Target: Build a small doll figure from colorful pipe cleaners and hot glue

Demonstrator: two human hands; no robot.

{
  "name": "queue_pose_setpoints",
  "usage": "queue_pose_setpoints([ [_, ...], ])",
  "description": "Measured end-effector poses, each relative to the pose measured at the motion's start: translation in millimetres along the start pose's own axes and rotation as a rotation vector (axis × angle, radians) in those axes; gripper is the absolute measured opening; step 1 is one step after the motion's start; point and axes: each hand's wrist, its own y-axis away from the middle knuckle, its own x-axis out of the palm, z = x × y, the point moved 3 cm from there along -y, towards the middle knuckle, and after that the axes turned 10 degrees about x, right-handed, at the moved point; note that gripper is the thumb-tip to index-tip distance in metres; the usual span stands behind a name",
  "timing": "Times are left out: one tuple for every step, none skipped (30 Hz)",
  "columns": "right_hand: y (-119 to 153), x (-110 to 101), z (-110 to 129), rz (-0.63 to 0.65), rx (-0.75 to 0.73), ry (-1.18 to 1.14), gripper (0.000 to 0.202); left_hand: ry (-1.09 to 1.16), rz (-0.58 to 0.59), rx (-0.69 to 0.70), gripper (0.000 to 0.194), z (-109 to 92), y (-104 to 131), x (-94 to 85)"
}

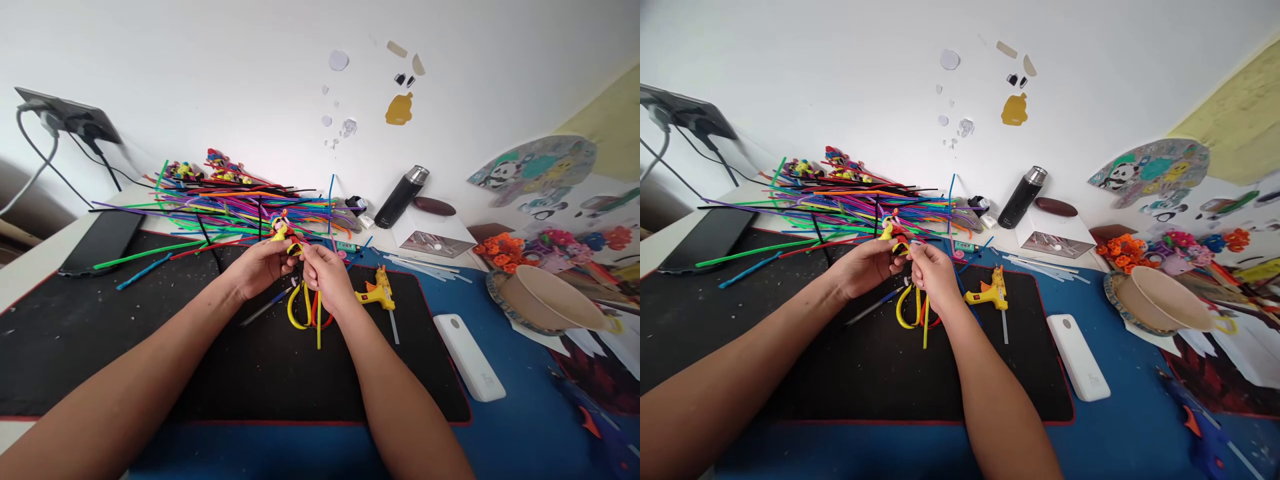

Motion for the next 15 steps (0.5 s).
queue_pose_setpoints([
  [0.3,-0.1,0.2,0.002,0.003,-0.003,0.046,0.001,0.003,-0.003,0.030,-0.5,0.3,0.6],
  [0.5,-0.2,0.3,0.005,0.007,-0.005,0.046,0.001,0.007,-0.006,0.031,-1.0,0.6,1.2],
  [0.6,-0.3,0.2,0.008,0.014,-0.008,0.046,-0.002,0.012,-0.009,0.032,-1.5,0.8,1.5],
  [0.6,-0.5,0.0,0.012,0.022,-0.009,0.045,-0.008,0.017,-0.009,0.033,-2.1,1.1,1.7],
  [0.5,-0.6,-0.4,0.016,0.030,-0.010,0.045,-0.017,0.021,-0.008,0.032,-2.6,1.3,1.6],
  [0.4,-0.8,-0.8,0.021,0.041,-0.010,0.045,-0.029,0.024,-0.004,0.032,-3.1,1.4,1.3],
  [0.2,-1.0,-1.2,0.024,0.050,-0.011,0.046,-0.040,0.025,0.002,0.032,-3.7,1.5,0.8],
  [0.0,-1.2,-1.5,0.028,0.058,-0.011,0.046,-0.050,0.025,0.008,0.032,-4.2,1.5,0.3],
  [0.0,-1.3,-1.6,0.031,0.064,-0.012,0.046,-0.057,0.026,0.011,0.032,-4.7,1.6,0.0],
  [0.1,-1.4,-1.6,0.035,0.067,-0.011,0.047,-0.060,0.028,0.012,0.032,-5.1,1.6,-0.1],
  [0.3,-1.3,-1.5,0.039,0.070,-0.009,0.047,-0.060,0.031,0.011,0.032,-5.4,1.6,0.1],
  [0.6,-1.2,-1.3,0.040,0.070,-0.005,0.048,-0.057,0.034,0.008,0.032,-5.7,1.6,0.4],
  [0.9,-1.2,-1.0,0.037,0.067,0.001,0.048,-0.051,0.035,0.004,0.031,-6.0,1.7,0.9],
  [1.2,-1.3,-0.6,0.031,0.061,0.010,0.048,-0.044,0.033,0.001,0.030,-6.2,1.7,1.3],
  [1.4,-1.4,-0.3,0.023,0.050,0.021,0.048,-0.038,0.026,-0.003,0.028,-6.4,1.8,1.5],
])
